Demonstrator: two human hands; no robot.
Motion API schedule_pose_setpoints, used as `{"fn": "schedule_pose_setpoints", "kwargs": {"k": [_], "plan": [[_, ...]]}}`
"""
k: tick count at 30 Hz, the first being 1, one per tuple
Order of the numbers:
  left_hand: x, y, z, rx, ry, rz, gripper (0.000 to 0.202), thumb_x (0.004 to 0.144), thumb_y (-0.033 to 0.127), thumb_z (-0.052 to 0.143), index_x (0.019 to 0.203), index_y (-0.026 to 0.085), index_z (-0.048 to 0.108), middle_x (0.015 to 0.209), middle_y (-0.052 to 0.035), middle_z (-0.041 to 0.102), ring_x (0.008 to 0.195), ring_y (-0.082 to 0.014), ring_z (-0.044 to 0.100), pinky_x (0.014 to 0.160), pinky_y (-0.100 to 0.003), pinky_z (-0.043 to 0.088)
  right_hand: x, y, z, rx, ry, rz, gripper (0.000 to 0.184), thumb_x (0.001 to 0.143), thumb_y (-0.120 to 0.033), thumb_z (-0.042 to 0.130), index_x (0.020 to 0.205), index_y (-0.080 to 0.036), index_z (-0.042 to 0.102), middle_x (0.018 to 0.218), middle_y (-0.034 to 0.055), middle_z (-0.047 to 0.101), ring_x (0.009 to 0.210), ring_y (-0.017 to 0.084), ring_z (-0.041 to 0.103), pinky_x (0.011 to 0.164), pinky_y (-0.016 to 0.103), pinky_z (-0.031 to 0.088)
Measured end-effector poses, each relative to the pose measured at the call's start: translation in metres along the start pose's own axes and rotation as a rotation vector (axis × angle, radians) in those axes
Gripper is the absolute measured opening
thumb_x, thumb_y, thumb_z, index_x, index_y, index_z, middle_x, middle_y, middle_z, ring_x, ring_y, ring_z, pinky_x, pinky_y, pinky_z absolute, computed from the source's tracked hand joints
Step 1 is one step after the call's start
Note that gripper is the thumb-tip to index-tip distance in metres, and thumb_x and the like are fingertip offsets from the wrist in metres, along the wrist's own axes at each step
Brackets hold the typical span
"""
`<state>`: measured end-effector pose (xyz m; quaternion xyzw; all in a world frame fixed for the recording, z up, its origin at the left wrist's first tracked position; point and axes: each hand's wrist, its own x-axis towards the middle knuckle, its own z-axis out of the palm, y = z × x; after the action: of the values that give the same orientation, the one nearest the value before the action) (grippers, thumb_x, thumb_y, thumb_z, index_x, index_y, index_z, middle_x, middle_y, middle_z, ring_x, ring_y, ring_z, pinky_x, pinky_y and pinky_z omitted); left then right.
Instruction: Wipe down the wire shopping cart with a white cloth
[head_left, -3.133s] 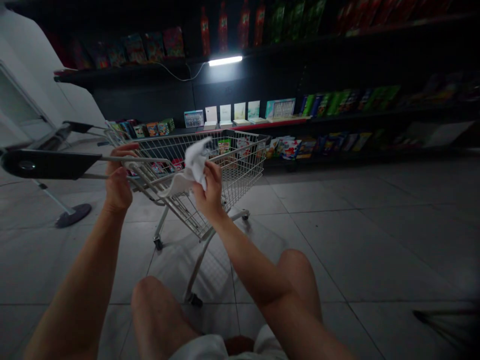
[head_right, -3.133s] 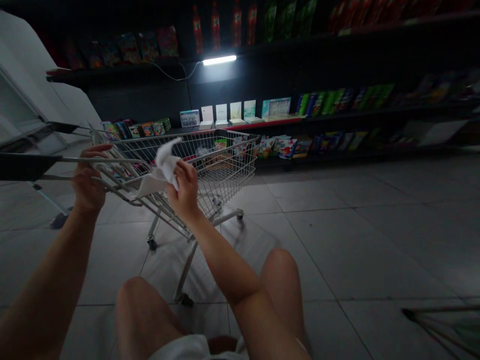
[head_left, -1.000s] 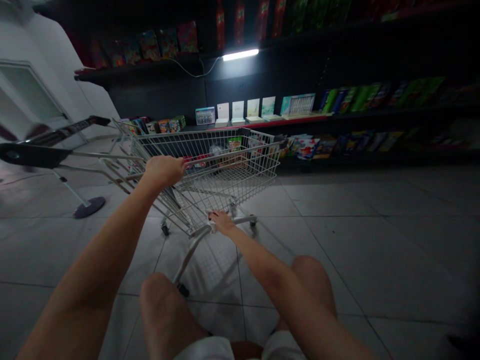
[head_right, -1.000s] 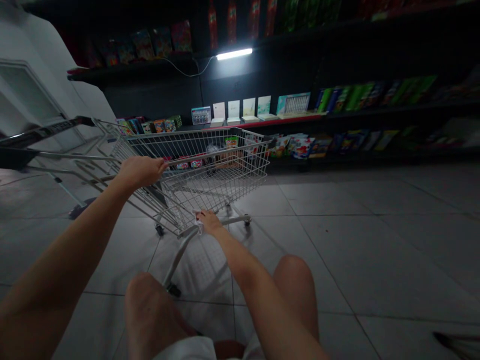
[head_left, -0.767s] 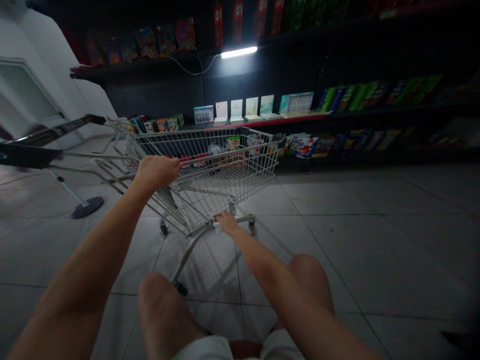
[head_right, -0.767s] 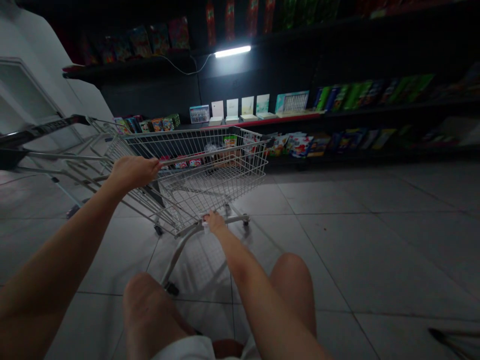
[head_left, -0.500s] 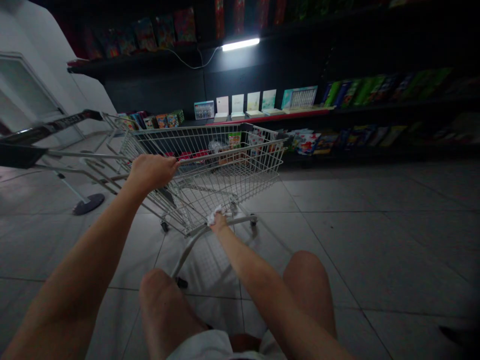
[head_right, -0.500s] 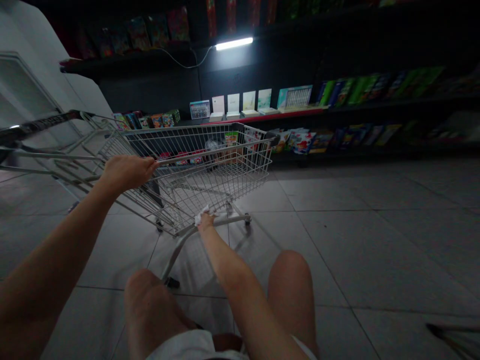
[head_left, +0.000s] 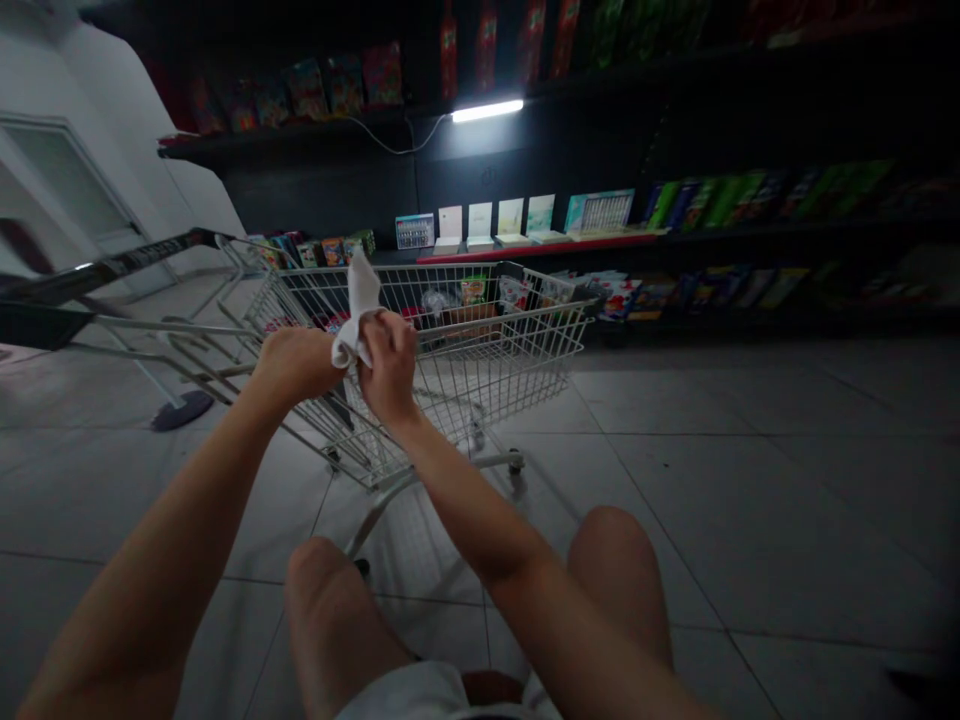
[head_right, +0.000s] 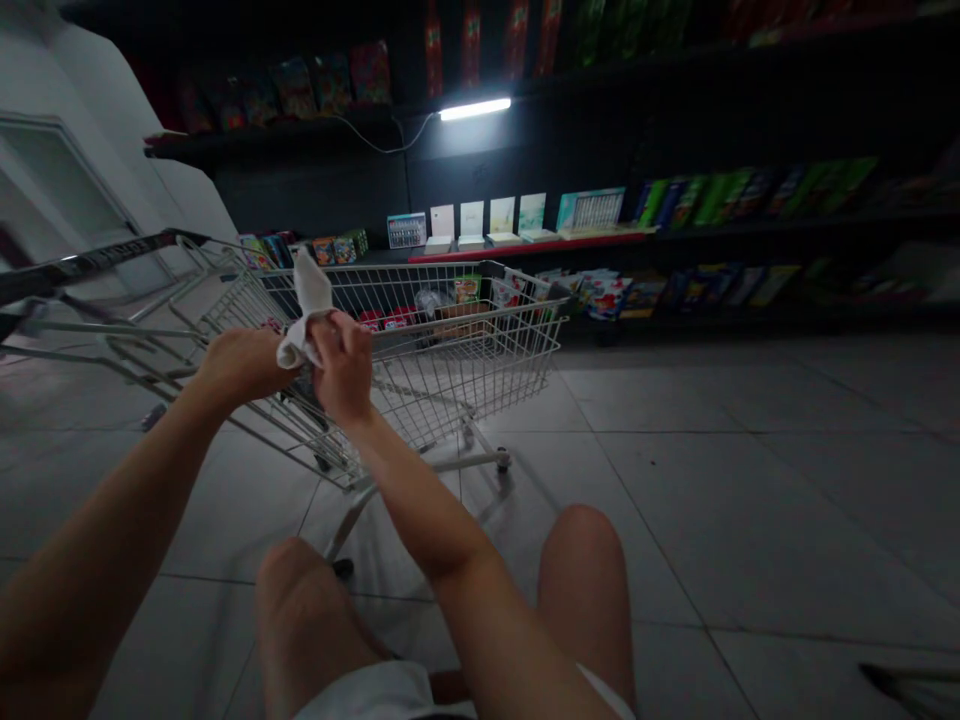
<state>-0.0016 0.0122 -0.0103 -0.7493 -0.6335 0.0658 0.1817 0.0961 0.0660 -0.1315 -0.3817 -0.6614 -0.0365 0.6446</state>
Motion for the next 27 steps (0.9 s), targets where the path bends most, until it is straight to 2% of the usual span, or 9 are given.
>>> {"fn": "schedule_pose_setpoints", "kwargs": {"k": [2,4,8,11,15,17,20,24,27], "plan": [[-0.006,-0.002,-0.002,0.083,0.002,0.016,0.050,0.094,0.041,0.027,0.118,0.019,0.064,0.107,-0.0191,0.073,0.101,-0.0355,0.068,0.080,-0.043,0.049,-0.011,0.016,-0.004,-0.098,-0.078,-0.175,0.030,0.095,-0.023,0.046,0.121,-0.023,0.061,0.128,0.0108,0.052,0.124,0.023,0.047,0.109,0.041,0.040],[-0.011,-0.004,-0.004,0.136,0.010,0.022,0.054,0.096,0.046,0.022,0.122,0.019,0.061,0.105,-0.0176,0.073,0.098,-0.0332,0.069,0.080,-0.041,0.049,-0.042,0.044,-0.005,-0.172,-0.182,-0.239,0.026,0.093,-0.022,0.050,0.113,-0.025,0.066,0.121,0.0093,0.057,0.116,0.022,0.050,0.106,0.041,0.042],[-0.017,-0.008,-0.004,0.142,0.000,0.018,0.061,0.096,0.052,0.016,0.119,0.019,0.062,0.104,-0.0173,0.073,0.095,-0.0328,0.070,0.079,-0.041,0.049,-0.125,0.094,-0.019,-0.243,-0.400,-0.236,0.017,0.092,-0.026,0.056,0.096,-0.024,0.072,0.105,0.0084,0.064,0.096,0.018,0.056,0.092,0.036,0.049],[-0.017,-0.010,-0.004,0.137,-0.027,0.028,0.062,0.096,0.052,0.014,0.115,0.021,0.064,0.103,-0.0165,0.073,0.095,-0.0339,0.070,0.079,-0.042,0.050,-0.155,0.102,-0.040,-0.264,-0.430,-0.212,0.016,0.092,-0.022,0.056,0.090,-0.021,0.072,0.096,0.0071,0.065,0.088,0.016,0.055,0.088,0.031,0.050],[-0.016,-0.009,-0.005,0.125,-0.034,0.027,0.063,0.095,0.052,0.013,0.112,0.022,0.066,0.103,-0.0154,0.074,0.096,-0.0347,0.069,0.078,-0.043,0.050,-0.112,0.071,-0.053,-0.200,-0.383,-0.273,0.017,0.090,-0.018,0.056,0.090,-0.023,0.072,0.104,0.0065,0.063,0.100,0.018,0.053,0.094,0.032,0.047],[-0.017,-0.009,-0.005,0.135,-0.024,0.021,0.063,0.096,0.049,0.012,0.112,0.022,0.067,0.104,-0.0157,0.074,0.097,-0.0339,0.069,0.078,-0.042,0.050,-0.073,0.051,-0.047,-0.173,-0.332,-0.299,0.021,0.089,-0.019,0.056,0.103,-0.025,0.071,0.117,0.0078,0.059,0.115,0.022,0.049,0.104,0.037,0.041],[-0.019,-0.008,-0.006,0.163,-0.013,0.037,0.061,0.095,0.043,0.013,0.113,0.020,0.067,0.103,-0.0167,0.074,0.094,-0.0330,0.070,0.076,-0.041,0.050,-0.035,0.041,-0.033,-0.199,-0.283,-0.285,0.029,0.091,-0.018,0.053,0.114,-0.027,0.068,0.124,0.0077,0.055,0.116,0.022,0.047,0.106,0.038,0.038],[-0.020,-0.008,-0.005,0.155,0.002,0.033,0.064,0.095,0.048,0.012,0.113,0.020,0.067,0.100,-0.0168,0.074,0.093,-0.0346,0.070,0.076,-0.042,0.050,-0.055,0.069,-0.026,-0.239,-0.313,-0.294,0.022,0.091,-0.020,0.054,0.103,-0.024,0.071,0.113,0.0082,0.059,0.105,0.021,0.050,0.100,0.037,0.042],[-0.019,-0.007,-0.005,0.141,-0.006,0.019,0.065,0.096,0.052,0.013,0.112,0.020,0.067,0.100,-0.0168,0.074,0.094,-0.0353,0.070,0.077,-0.043,0.050,-0.083,0.089,-0.040,-0.243,-0.345,-0.366,0.018,0.091,-0.022,0.055,0.090,-0.023,0.073,0.101,0.0069,0.062,0.092,0.019,0.051,0.089,0.033,0.046]]}}
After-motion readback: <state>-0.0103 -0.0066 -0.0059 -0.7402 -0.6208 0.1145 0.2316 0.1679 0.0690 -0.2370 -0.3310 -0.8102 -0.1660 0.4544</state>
